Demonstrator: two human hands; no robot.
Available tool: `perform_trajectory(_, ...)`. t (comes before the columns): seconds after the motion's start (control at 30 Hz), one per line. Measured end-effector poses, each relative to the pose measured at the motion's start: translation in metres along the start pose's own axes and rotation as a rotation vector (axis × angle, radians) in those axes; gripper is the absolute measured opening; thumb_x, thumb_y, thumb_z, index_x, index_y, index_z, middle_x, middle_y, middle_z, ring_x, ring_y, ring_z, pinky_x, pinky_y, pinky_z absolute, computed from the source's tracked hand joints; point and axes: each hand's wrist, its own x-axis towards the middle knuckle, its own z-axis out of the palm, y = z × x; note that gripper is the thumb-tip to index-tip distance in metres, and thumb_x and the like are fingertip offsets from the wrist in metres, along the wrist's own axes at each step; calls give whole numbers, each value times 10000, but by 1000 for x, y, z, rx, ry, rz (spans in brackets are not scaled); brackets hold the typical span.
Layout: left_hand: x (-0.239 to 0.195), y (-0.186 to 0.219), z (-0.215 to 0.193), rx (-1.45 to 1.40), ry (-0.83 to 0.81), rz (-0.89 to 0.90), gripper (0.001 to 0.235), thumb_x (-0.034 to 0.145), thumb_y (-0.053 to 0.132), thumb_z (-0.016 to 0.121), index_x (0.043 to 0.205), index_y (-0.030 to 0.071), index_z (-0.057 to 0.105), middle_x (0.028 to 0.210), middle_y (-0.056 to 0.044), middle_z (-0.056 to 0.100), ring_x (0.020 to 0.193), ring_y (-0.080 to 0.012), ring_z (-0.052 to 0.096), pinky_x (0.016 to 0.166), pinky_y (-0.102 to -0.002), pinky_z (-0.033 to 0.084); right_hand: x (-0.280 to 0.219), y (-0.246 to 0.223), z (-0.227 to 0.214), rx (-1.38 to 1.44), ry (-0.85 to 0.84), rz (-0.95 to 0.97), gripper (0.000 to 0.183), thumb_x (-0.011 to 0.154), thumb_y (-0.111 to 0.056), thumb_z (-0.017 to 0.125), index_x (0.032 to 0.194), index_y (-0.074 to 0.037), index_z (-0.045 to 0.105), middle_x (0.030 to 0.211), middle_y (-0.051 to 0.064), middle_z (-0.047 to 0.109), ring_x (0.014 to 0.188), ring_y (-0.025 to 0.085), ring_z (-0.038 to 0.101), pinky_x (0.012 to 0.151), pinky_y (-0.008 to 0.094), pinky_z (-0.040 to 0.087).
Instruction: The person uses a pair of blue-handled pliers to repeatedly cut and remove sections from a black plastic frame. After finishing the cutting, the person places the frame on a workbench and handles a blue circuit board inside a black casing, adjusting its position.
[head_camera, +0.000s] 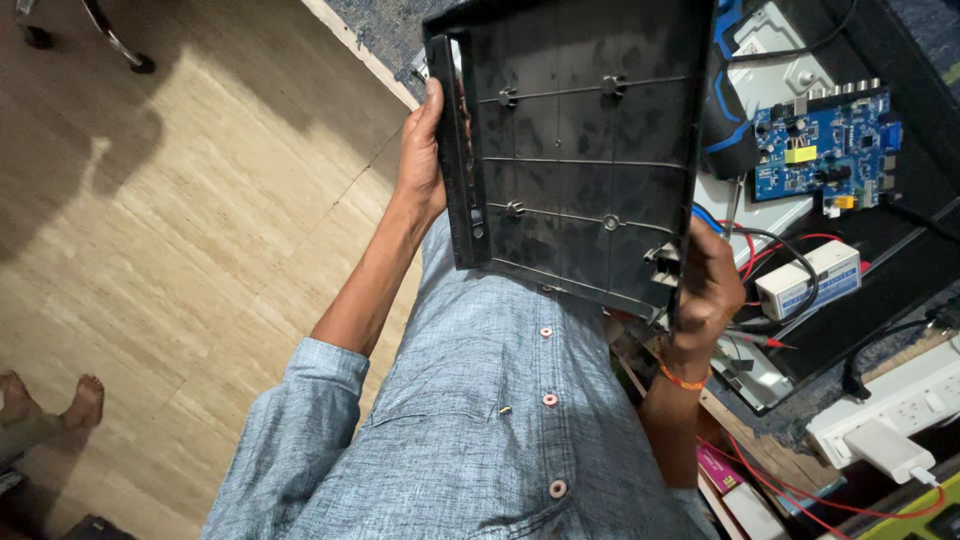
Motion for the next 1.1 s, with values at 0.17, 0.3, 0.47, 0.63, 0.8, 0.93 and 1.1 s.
perform_trajectory(0.17,0,-4,-3,-7,-13,5,435,1029,515,601,950,91,659,734,19,587,584,-69,544,523,-235,443,-4,-4,-2,0,-17,-44,970,910,-714,676,1410,109,554,1320,154,657,1227,211,649,1126,351,497)
perform_trajectory(0.3,0,-4,-3,-20,-8,1,440,1028,512,596,943,85,656,729,12,598,590,-78,558,533,-240,453,2,-9,1,7,-48,-69,955,918,-701,687,1397,114,546,1349,161,656,1225,220,648,1128,349,494)
perform_trajectory(0.47,-2,0,0,-32,-4,-5,423,1022,506,583,954,95,654,706,21,582,562,-69,551,507,-229,448,6,-14,5,-33,-60,-85,948,925,-711,669,1386,109,552,1339,169,657,1233,229,655,1133,370,507)
perform_trajectory(0.63,-3,2,1,-13,-13,15,437,1037,518,583,928,97,631,681,26,559,529,-67,542,476,-230,456,9,-15,7,-44,-71,-85,941,928,-708,663,1395,103,560,1327,168,666,1217,224,667,1124,373,521)
perform_trajectory(0.8,-2,2,-1,5,33,-17,429,1002,528,592,938,108,647,671,28,571,512,-64,542,457,-230,445,11,-16,8,-43,-88,-100,927,937,-697,661,1399,100,556,1336,174,664,1222,224,661,1127,375,521)
perform_trajectory(0.93,-1,1,-2,-9,50,-28,440,1007,523,613,959,89,663,706,13,616,545,-76,575,485,-235,462,12,-16,9,-29,-94,-61,930,933,-698,661,1394,102,553,1330,167,658,1212,220,656,1107,366,523)
perform_trajectory(1.1,-4,8,-8,-40,65,-41,445,979,475,624,1027,36,683,877,-58,721,754,-158,698,710,-321,592,15,-5,-13,-455,-97,-6,677,1024,-505,588,1416,44,632,1296,152,703,1170,235,674,1026,322,504)
